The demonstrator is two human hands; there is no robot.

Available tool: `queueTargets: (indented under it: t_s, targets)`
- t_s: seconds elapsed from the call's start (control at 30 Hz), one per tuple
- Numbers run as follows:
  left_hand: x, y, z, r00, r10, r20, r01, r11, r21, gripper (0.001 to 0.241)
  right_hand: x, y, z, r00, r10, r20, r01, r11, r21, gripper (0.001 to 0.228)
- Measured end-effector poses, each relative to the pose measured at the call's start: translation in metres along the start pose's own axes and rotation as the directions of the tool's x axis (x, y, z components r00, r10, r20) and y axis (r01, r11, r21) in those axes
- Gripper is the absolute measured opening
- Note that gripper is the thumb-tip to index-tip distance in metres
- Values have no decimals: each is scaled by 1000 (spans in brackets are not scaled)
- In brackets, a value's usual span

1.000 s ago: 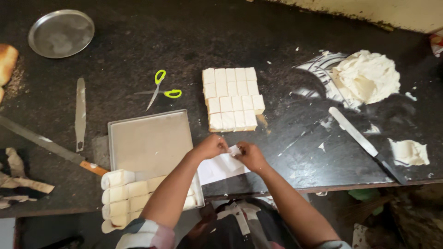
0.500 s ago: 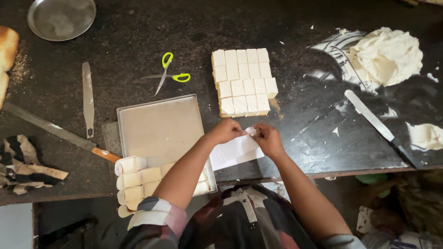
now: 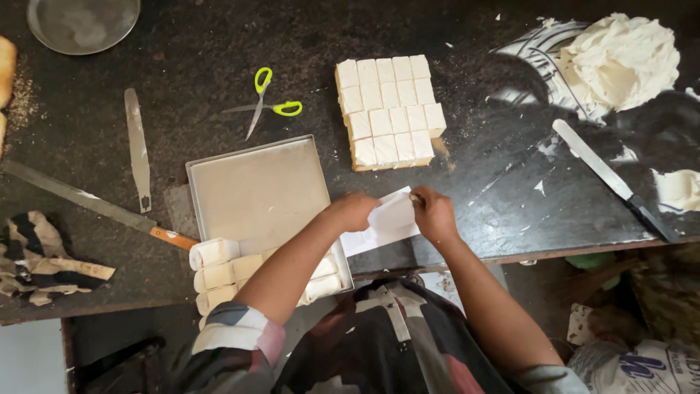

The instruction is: The person spreads cream onto paper strips with a spatula, wraps cake slices in the paper strips by hand, and places the wrapped cake slices into a tray.

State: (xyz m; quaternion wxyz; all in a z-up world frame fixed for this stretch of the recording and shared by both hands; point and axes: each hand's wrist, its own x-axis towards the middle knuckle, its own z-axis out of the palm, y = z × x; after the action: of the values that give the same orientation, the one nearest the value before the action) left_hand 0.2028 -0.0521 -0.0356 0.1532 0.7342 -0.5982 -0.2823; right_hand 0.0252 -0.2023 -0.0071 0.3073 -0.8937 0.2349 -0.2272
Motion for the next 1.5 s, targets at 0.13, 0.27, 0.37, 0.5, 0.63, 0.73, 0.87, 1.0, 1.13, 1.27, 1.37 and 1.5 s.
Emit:
queueTargets:
  t_s: [0.13, 0.27, 0.37, 0.5, 0.63, 0.73, 0.87, 1.0, 1.13, 1.27, 1.37, 1.5]
  targets:
    - [-2, -5, 2, 997, -39, 73, 35, 998, 58, 52, -3, 12, 5, 999, 33, -6, -33, 999, -2, 15]
    - [0, -6, 10, 999, -44, 6, 43, 995, 89, 53, 3, 46, -8, 993, 27, -111, -41, 991, -131, 11]
    - [-1, -7, 16, 999, -24, -31, 28, 994, 108, 55, 9, 82, -42, 965, 65, -254, -142, 944, -297, 15]
    - [2, 0, 6, 976, -170, 138, 161, 984, 77, 24, 1, 127, -102, 965, 171, -199, -214, 952, -219, 12]
    - [16, 47, -7, 987, 4, -161, -27, 990, -141, 64, -10, 157, -129, 958, 233, -165, -259, 952, -160, 18]
    - [31, 130, -4, 967, -8, -254, -50, 974, -221, 124, -16, 143, -142, 943, 307, -132, -305, 952, 35, 17]
    - [71, 216, 22, 943, -54, -329, -41, 960, -275, 127, -25, 122, -185, 887, 453, 87, -459, 849, 262, 18]
    - [112, 215, 46, 928, -166, -335, 48, 942, -333, 42, -20, 185, -243, 927, 260, 272, -372, 734, 567, 21]
    - [107, 221, 57, 939, -328, -102, 224, 811, -541, 35, 5, 289, -328, 987, -159, 23, 160, 963, -218, 66]
    - [90, 245, 79, 810, -584, 60, 374, 434, -820, 31, 18, 375, -353, 906, 290, 308, 60, 634, -771, 68]
    - [81, 265, 96, 772, -630, -79, 240, 405, -883, 28, 26, 418, -353, 892, 219, 395, 128, 716, -686, 61]
    - [58, 273, 103, 690, -724, -6, 372, 362, -855, 23, 14, 451, -368, 918, 198, 344, 41, 816, -577, 46]
